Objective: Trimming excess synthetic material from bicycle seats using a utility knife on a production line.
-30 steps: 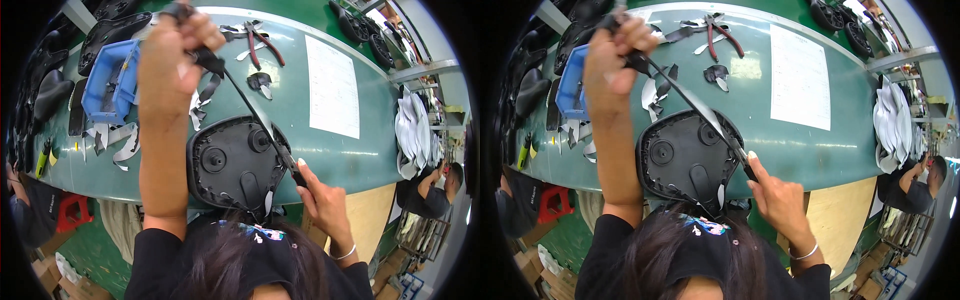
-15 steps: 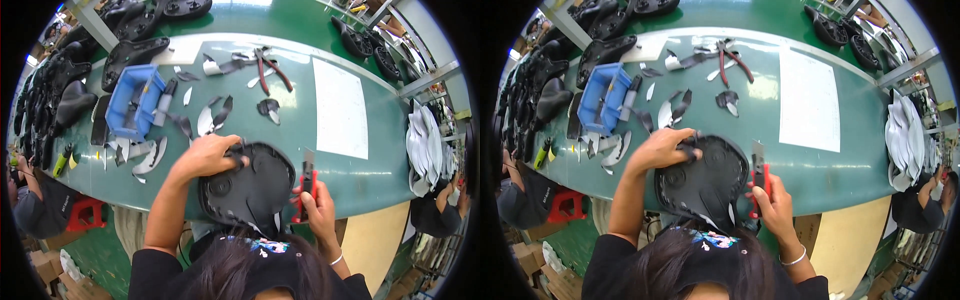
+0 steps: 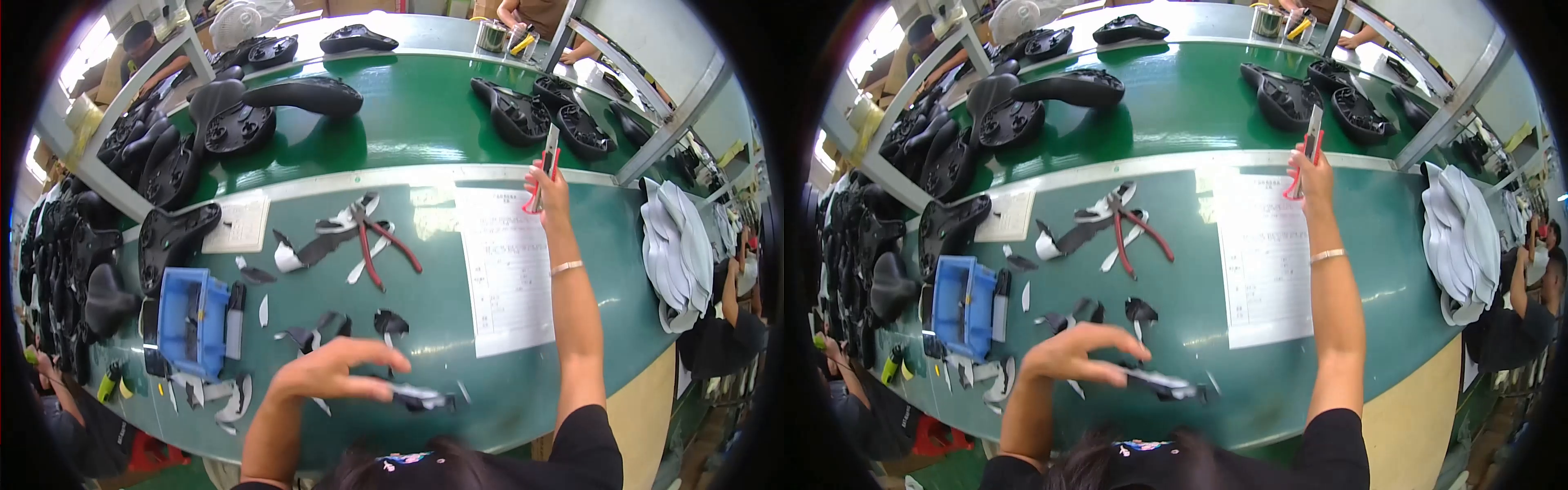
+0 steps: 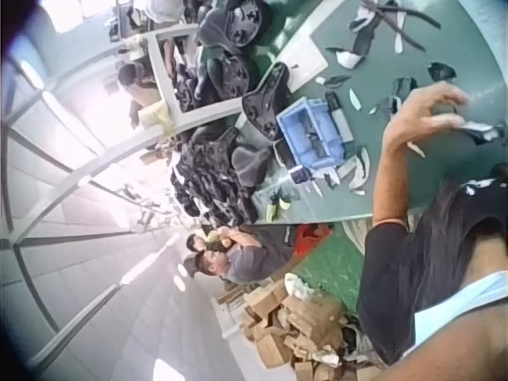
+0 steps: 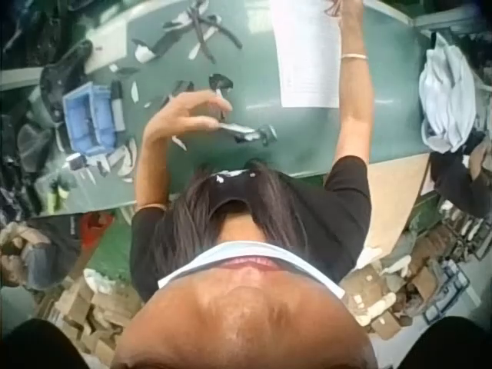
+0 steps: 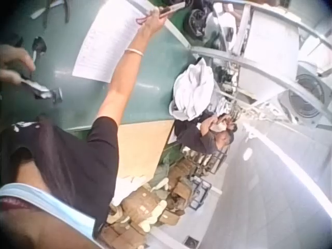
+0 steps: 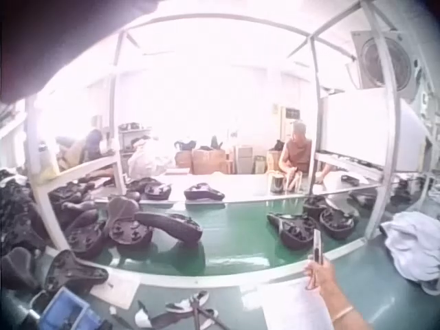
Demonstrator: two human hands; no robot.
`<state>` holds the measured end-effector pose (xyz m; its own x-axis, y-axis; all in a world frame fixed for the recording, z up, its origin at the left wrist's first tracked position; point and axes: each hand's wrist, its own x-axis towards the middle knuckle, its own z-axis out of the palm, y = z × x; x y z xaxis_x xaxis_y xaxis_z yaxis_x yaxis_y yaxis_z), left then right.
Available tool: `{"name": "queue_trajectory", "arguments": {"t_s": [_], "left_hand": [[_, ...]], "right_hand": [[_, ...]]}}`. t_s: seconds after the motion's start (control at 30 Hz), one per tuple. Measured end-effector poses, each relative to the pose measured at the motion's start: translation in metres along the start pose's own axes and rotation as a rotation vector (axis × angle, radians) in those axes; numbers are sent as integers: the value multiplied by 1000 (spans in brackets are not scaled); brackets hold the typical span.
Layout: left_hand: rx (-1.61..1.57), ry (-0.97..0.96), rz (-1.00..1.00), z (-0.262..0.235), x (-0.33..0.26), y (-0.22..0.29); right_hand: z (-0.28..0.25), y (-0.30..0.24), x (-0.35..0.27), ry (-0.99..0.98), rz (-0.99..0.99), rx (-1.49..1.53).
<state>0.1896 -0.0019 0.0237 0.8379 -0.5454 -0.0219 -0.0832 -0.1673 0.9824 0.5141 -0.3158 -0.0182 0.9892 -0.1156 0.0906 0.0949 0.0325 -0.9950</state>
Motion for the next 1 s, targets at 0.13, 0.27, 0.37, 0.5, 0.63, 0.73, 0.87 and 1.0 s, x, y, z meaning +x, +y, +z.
{"name": "queue_trajectory", "arguments": {"t_s": [0.13, 0.27, 0.37, 0.5, 0.63, 0.73, 0.87, 1.0], "left_hand": [[201, 834, -44, 16, 38, -56], [104, 907, -119, 8, 52, -60], [138, 957, -116, 13, 51, -59], [110, 952, -116, 8, 50, -60], [-325, 826, 69, -3, 33, -65], [-974, 774, 208, 2, 16, -47], [-827, 925, 97, 5, -29, -19], [-803, 932, -6, 6, -72, -23]], "right_hand": [[34, 35, 90, 113, 154, 177], [56, 52, 113, 156, 33, 153], [68, 49, 86, -16, 97, 249], [65, 3, -48, -179, 230, 463], [54, -37, -214, -414, 409, 390], [24, -46, -304, -706, 561, 44], [0, -49, -345, -895, 326, -197], [-7, -44, -337, -655, 107, -303]]}}
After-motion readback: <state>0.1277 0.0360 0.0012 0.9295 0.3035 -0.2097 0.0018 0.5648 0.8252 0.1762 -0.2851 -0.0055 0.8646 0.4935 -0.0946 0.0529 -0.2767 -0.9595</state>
